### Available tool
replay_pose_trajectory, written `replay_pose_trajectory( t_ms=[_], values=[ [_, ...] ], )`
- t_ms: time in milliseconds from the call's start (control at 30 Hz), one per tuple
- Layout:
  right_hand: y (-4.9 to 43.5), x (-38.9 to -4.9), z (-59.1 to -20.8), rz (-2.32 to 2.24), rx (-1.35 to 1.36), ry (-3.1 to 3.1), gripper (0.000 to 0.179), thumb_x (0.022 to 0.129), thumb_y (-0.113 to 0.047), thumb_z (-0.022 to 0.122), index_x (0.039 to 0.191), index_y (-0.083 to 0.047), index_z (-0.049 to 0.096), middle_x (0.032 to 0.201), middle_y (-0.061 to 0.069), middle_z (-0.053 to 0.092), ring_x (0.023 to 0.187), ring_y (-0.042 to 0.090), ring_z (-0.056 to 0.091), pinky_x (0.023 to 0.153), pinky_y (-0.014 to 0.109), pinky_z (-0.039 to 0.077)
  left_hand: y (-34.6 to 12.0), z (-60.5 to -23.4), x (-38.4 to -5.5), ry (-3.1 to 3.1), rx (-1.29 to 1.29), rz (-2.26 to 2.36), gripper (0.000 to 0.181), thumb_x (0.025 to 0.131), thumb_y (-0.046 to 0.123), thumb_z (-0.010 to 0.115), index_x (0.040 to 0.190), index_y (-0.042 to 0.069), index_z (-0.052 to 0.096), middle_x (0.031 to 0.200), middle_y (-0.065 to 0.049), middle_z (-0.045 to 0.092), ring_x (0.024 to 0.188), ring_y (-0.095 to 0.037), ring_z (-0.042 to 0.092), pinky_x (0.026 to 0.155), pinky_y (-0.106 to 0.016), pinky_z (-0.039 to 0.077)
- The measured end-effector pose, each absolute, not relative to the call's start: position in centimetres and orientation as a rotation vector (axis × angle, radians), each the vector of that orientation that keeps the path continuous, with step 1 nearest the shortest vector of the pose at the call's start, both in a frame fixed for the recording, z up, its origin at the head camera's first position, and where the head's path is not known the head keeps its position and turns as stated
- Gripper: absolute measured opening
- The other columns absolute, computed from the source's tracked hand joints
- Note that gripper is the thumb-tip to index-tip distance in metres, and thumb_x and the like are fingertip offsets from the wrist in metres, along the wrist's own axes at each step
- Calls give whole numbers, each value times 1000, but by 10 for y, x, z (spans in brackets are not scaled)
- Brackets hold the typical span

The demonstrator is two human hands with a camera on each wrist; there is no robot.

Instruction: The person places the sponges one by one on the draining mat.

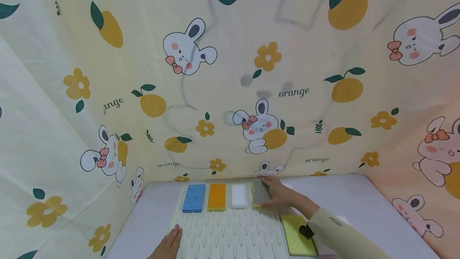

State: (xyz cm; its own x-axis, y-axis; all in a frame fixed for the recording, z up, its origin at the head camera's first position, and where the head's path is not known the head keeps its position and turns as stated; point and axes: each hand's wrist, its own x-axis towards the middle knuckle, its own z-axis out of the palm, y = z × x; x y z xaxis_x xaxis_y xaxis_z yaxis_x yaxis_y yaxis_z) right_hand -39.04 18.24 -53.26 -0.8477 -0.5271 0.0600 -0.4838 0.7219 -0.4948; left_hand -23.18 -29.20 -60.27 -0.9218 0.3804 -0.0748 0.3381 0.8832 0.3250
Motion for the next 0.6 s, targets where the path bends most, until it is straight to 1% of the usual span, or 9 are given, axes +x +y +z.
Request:
replay_pose_trajectory(
  t_ms=[167,333,500,600],
  values=[
    [179,-395,-536,-711,-823,2834,115,82,-48,94,162,11,35,168,31,31,156,47,30,124,60,33,-291,-600,-231,2908,531,460,113,93,70,69,158,-17,36,167,-33,34,149,-57,39,114,-72,37],
    [176,-397,-535,-749,-788,2806,111,83,-43,95,163,8,36,169,29,32,156,46,30,125,60,32,-289,-598,-231,2884,501,480,113,95,73,64,160,-15,35,169,-32,31,151,-56,36,116,-72,35],
    [174,-394,-534,-766,-743,2769,110,84,-41,94,164,7,35,170,27,29,158,46,28,125,60,31,-293,-601,-233,2882,562,448,113,94,71,67,159,-16,34,168,-34,31,149,-57,38,116,-70,38],
    [173,-394,-531,-773,-765,2751,110,85,-39,94,163,9,34,171,29,27,158,47,26,125,62,30,-293,-601,-234,2876,559,465,113,95,71,67,159,-16,34,168,-33,31,150,-57,37,117,-68,37]
  ],
)
